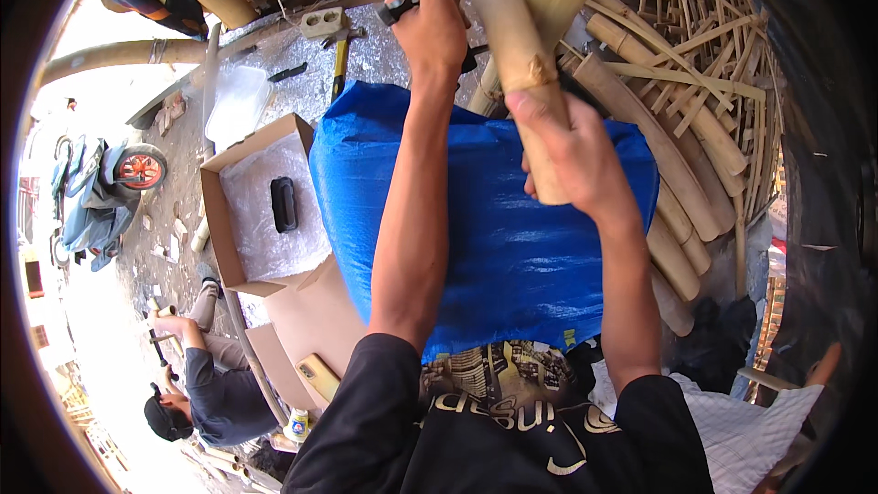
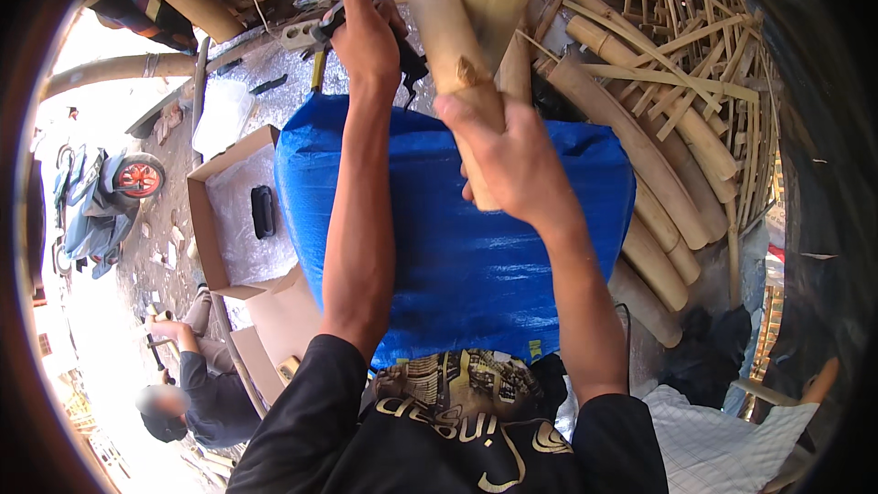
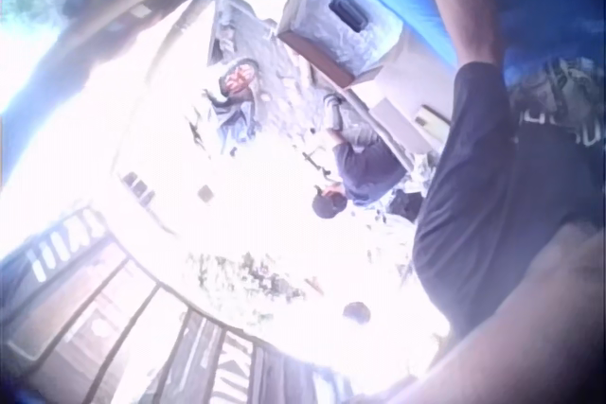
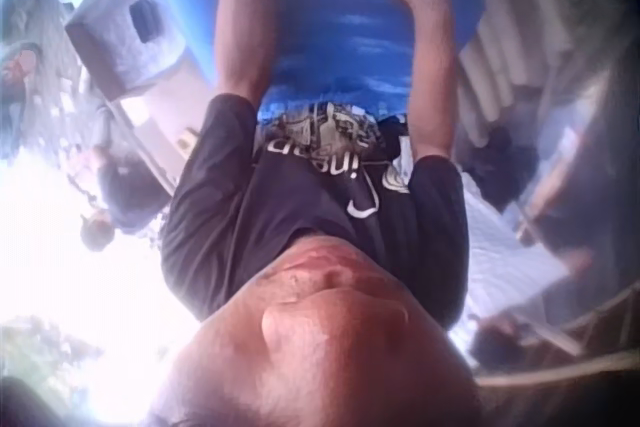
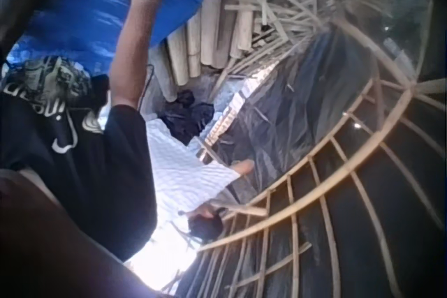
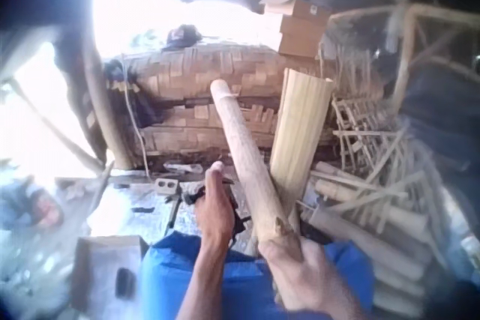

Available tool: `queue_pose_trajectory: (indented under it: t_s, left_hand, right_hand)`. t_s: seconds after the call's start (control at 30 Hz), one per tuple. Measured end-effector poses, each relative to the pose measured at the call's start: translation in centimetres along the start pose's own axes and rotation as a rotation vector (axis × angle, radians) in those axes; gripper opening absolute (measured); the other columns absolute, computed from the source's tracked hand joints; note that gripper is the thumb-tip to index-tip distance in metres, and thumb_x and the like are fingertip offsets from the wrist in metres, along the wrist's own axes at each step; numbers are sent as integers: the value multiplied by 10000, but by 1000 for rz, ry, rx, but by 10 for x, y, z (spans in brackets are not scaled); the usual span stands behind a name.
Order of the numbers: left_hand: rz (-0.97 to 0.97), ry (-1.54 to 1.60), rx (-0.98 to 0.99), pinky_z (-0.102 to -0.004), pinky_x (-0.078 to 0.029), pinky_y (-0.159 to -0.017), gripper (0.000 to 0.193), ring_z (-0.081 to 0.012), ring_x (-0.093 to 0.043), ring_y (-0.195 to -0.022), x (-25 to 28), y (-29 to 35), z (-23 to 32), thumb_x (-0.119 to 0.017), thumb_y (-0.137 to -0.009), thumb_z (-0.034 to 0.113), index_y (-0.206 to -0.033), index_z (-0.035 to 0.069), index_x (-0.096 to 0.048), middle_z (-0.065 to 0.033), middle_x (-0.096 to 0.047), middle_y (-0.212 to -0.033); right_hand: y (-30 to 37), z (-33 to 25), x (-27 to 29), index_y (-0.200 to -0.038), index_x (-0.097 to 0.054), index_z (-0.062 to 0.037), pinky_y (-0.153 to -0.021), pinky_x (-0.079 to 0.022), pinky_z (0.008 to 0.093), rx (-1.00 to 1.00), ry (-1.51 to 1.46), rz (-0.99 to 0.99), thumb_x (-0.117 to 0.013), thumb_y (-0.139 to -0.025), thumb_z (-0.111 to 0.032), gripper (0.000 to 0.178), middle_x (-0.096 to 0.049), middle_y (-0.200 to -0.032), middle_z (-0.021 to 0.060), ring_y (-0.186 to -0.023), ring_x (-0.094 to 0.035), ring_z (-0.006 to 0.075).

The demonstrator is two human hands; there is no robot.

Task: The person carves a bamboo pole using a small knife, shaving off thin strips and creating a notch in the wood.

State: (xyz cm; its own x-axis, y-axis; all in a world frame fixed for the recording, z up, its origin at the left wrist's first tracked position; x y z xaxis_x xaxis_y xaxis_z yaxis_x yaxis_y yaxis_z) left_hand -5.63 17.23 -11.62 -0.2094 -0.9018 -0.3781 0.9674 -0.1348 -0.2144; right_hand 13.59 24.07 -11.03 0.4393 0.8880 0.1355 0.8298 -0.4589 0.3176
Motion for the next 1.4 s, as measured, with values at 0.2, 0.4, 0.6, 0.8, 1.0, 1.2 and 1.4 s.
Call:
queue_pose_trajectory:
  t_s: [0.2,0.4,0.6,0.8,1.0,1.2,1.4]
  left_hand:
    - [51,82,61,-315,-414,-526,406,-150,-499,-497,4,7,-12,-562,-932,392,-735,37,-580,-54,-503,-538]
    - [-51,-101,-148,-317,-420,-530,399,-155,-504,-491,-2,2,10,-565,-926,354,-680,40,-562,-59,-510,-541]
    - [76,-37,34,-301,-408,-515,339,-136,-476,-489,8,6,-7,-566,-926,330,-817,15,-626,-41,-518,-564]
    - [98,-144,-51,-297,-398,-501,327,-120,-473,-488,13,-5,13,-601,-905,295,-711,31,-606,-21,-512,-563]
    - [76,56,39,-298,-387,-492,342,-136,-475,-474,15,8,3,-618,-892,313,-701,31,-588,-36,-505,-555]
    - [107,-245,-11,-298,-381,-518,381,-108,-479,-506,10,6,22,-605,-915,347,-676,52,-571,-22,-529,-579]
    - [7,-93,-60,-286,-372,-545,353,-102,-462,-551,3,0,24,-569,-916,312,-708,29,-609,-14,-501,-590]
  right_hand:
    - [-15,27,-1,-958,-624,32,-425,-511,308,-173,-8,-38,-673,-914,-477,514,-579,-654,80,-481,-615,184]
    - [-10,-4,-1,-988,-596,7,-411,-493,295,-44,39,-68,-666,-914,-518,535,-569,-649,71,-480,-599,162]
    - [-20,18,-4,-994,-628,59,-435,-512,325,-61,124,-23,-680,-913,-462,529,-590,-675,106,-495,-627,198]
    - [-9,-12,-10,-968,-623,57,-427,-509,328,42,219,18,-674,-917,-453,515,-589,-658,92,-480,-612,190]
    - [-14,18,-9,-986,-605,20,-403,-489,298,-89,109,-48,-663,-926,-481,508,-562,-658,64,-467,-595,166]
    - [-1,-15,-10,-1006,-617,24,-402,-484,299,81,146,47,-666,-925,-479,512,-568,-665,67,-470,-597,164]
    - [-7,19,-10,-993,-633,66,-451,-518,347,-78,205,17,-679,-920,-451,524,-586,-648,113,-496,-638,226]
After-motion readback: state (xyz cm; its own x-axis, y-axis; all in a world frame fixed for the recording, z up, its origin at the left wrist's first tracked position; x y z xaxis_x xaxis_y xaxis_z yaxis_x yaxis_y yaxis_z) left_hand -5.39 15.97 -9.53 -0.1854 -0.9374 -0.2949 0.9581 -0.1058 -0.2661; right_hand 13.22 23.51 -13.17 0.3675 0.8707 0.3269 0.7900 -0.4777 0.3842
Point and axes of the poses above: each hand's wrist, its own y-axis away from the middle knuckle, its own x-axis out of the back of the hand, z = x × y, the point moved 6 cm from there along -y, towards the middle knuckle
